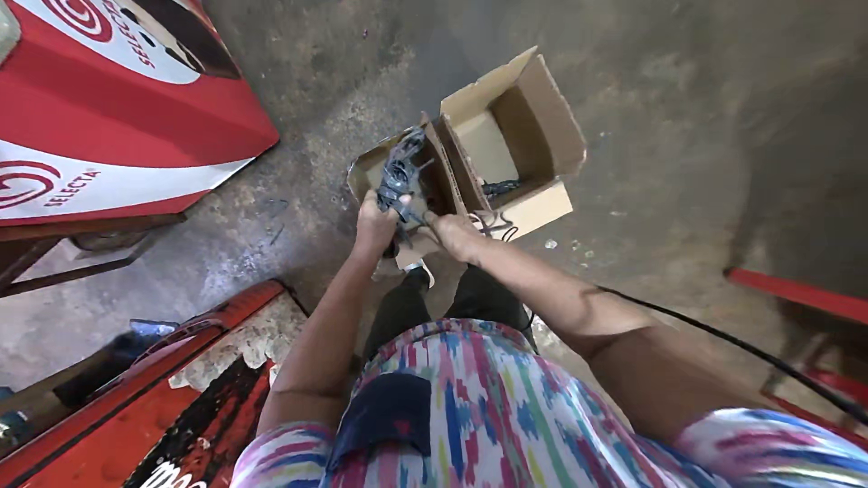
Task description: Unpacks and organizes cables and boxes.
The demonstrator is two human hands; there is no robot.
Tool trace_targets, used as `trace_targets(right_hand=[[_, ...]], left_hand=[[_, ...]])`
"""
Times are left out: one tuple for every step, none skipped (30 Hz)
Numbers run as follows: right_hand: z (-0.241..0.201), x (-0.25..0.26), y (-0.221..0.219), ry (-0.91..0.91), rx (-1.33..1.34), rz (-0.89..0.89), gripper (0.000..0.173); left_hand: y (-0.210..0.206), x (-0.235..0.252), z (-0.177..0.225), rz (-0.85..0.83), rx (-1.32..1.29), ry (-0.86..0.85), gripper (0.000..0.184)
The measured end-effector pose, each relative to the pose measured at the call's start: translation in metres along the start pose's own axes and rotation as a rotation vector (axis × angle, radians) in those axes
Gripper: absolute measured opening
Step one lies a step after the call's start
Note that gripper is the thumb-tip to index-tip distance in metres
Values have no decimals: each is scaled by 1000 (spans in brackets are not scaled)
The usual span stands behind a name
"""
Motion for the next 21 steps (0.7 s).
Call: trace_targets(right_hand=[[-7, -4, -3, 10, -51, -10, 40], [-12, -9, -6, 35, -107, -7, 34], [-15, -13, -7, 70, -157, -2, 26], [-18, -18, -7, 105, -190, -2, 23], [-20, -24, -5, 135, -215, 0, 21], [-24, -29, 0, 161, -238, -8, 20], [-29, -32, 9, 184, -255, -18, 20], [-35, -34, 21, 205, -255, -27, 26], [-38, -34, 37, 234, -255, -17, 30], [-38, -33, 51, 271, -263, 3, 32], [-35, -30, 64, 299, -245, 3, 33], [-28, -25, 76, 324, -185, -1, 33], [-19, -19, 84, 355, -93, 3, 32], [-8, -12, 89, 385, 45, 9, 30], [3, -5, 90, 411, 201, 26, 28], [14, 0, 86, 431, 356, 56, 25], [22, 5, 81, 442, 504, 88, 23], [27, 8, 75, 429, 638, 110, 22], [30, 10, 66, 408, 737, 147, 23], [32, 10, 55, 367, 803, 185, 24], [35, 9, 42, 322, 838, 227, 24]], left_hand=[[-1, 4, -3, 38, 26, 18, 51], [-1, 9, -7, 73, 66, 23, 53], [0, 16, -11, 104, 108, 29, 53], [1, 22, -15, 129, 167, 39, 54], [3, 27, -17, 144, 256, 55, 56], [2, 29, -19, 138, 352, 74, 57], [1, 27, -18, 108, 468, 83, 57], [-3, 21, -14, 59, 590, 60, 54], [-10, 14, -13, -1, 699, -5, 47], [-18, 6, -14, -80, 772, -83, 40], [-24, -2, -16, -158, 797, -176, 41], [-27, -7, -17, -227, 763, -290, 43], [-28, -8, -17, -281, 705, -382, 42], [-27, -11, -15, -318, 623, -444, 43], [-25, -15, -13, -336, 515, -499, 46], [-22, -22, -10, -356, 393, -521, 45], [-18, -31, -5, -370, 271, -519, 41], [-14, -38, -3, -376, 162, -514, 37], [-12, -41, -5, -379, 63, -502, 37], [-12, -41, -10, -373, -27, -486, 37], [-14, -35, -17, -346, -125, -478, 36]])
Point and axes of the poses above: each hand's wrist, its own x-axis towards the middle knuckle, its own y-axis out of the back of the hand, z = x × y, the point moved 1 cm from there along x, towards the middle knuckle, and after that the axes turned 7 degrees about y, right-handed, at the moved point
